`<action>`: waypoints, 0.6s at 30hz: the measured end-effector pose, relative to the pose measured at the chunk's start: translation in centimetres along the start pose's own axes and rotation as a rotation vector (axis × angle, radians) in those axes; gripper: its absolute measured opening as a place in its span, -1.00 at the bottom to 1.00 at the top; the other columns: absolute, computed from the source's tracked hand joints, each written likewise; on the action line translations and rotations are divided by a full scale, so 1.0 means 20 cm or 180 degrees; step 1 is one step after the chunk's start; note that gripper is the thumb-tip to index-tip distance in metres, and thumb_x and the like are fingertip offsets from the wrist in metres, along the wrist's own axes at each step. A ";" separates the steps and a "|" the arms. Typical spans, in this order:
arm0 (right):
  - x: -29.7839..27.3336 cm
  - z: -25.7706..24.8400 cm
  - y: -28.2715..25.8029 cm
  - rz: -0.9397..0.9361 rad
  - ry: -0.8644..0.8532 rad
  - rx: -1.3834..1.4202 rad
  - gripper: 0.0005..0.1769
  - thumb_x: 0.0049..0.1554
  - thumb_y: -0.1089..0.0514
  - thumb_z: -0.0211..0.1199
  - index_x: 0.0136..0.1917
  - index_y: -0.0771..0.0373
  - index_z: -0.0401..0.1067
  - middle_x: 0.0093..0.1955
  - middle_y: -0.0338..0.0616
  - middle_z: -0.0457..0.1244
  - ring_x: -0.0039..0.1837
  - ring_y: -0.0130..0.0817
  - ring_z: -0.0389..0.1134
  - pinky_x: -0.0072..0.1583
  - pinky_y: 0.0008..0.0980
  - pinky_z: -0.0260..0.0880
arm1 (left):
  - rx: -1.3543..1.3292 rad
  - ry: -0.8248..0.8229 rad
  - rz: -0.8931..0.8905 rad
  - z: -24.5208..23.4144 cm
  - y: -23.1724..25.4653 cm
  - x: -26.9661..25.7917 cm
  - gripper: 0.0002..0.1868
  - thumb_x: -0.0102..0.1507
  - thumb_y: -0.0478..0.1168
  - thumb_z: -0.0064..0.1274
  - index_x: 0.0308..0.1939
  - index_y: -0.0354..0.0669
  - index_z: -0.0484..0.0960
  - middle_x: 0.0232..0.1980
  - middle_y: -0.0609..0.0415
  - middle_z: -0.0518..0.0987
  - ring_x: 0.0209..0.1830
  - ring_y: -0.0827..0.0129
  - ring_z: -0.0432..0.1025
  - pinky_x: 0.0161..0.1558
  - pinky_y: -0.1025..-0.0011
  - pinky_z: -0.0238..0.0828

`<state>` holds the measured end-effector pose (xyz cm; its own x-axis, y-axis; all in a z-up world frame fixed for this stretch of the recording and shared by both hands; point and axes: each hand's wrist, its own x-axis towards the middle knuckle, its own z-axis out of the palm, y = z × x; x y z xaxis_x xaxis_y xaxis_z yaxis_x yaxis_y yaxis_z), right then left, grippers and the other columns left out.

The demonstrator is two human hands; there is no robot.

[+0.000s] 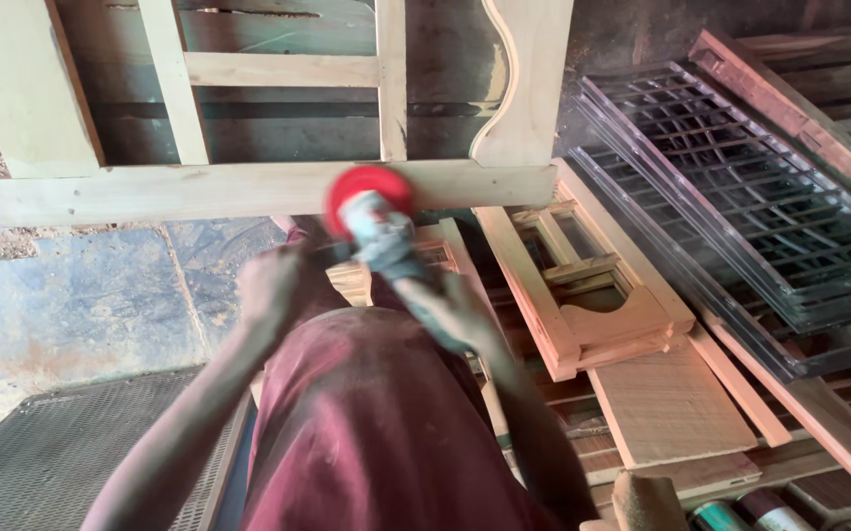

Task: The person uses an angle grinder with a sanding disc to smooth the surface of a wooden frame. They move the tool across the frame's edges and flat surfaces, generating sawdust, and briefly pause to wipe the surface with their hand.

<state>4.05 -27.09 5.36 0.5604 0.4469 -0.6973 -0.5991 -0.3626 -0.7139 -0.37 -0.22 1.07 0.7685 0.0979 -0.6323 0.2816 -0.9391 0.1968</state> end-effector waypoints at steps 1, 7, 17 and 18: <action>0.06 0.10 -0.04 -0.0347 -0.0153 0.0201 -0.40 0.15 -0.33 0.30 0.03 0.28 0.51 -0.22 -0.26 0.30 -0.19 -0.46 0.28 -0.16 -0.36 0.30 | 0.0012 0.0080 -0.0116 -0.02 -0.10 -0.04 -0.85 0.26 -0.22 -0.06 -0.27 -0.04 0.65 -0.42 -0.05 0.65 -0.46 0.11 0.60 -0.43 0.16 0.50; 0.08 0.18 -0.05 0.0365 -0.0046 -0.1160 -0.26 0.05 -0.49 0.21 0.03 0.23 0.53 -0.18 -0.07 0.43 -0.12 -0.30 0.46 -0.08 -0.36 0.41 | 0.0055 -0.0331 -0.0549 0.00 -0.27 -0.10 -0.56 0.51 -0.08 -0.22 -0.38 -0.13 0.61 -0.54 -0.02 0.63 -0.64 0.19 0.53 -0.55 0.19 0.47; -0.28 -0.56 0.33 0.0292 0.1056 0.0447 -0.50 0.14 -0.26 0.29 -0.10 0.27 0.49 -0.33 -0.24 0.32 -0.34 -0.49 0.33 -0.27 -0.46 0.35 | 0.0113 0.0411 0.1326 0.17 0.70 0.35 -0.84 0.19 -0.22 -0.01 -0.38 -0.08 0.70 -0.38 -0.07 0.68 -0.41 0.13 0.62 -0.40 0.19 0.54; -0.31 -0.63 0.34 0.0307 0.1100 0.0669 -0.52 0.15 -0.24 0.29 -0.11 0.26 0.47 -0.33 -0.24 0.34 -0.35 -0.47 0.35 -0.27 -0.45 0.38 | 0.0061 0.0548 0.1506 0.18 0.80 0.39 -0.84 0.20 -0.25 -0.02 -0.36 -0.12 0.69 -0.37 -0.08 0.69 -0.42 0.15 0.62 -0.43 0.20 0.55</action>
<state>3.60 -42.62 4.03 0.6335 0.1052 -0.7666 -0.7419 -0.1986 -0.6404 8.03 -15.69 -3.34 0.8934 -0.2888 -0.3441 -0.1301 -0.8994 0.4172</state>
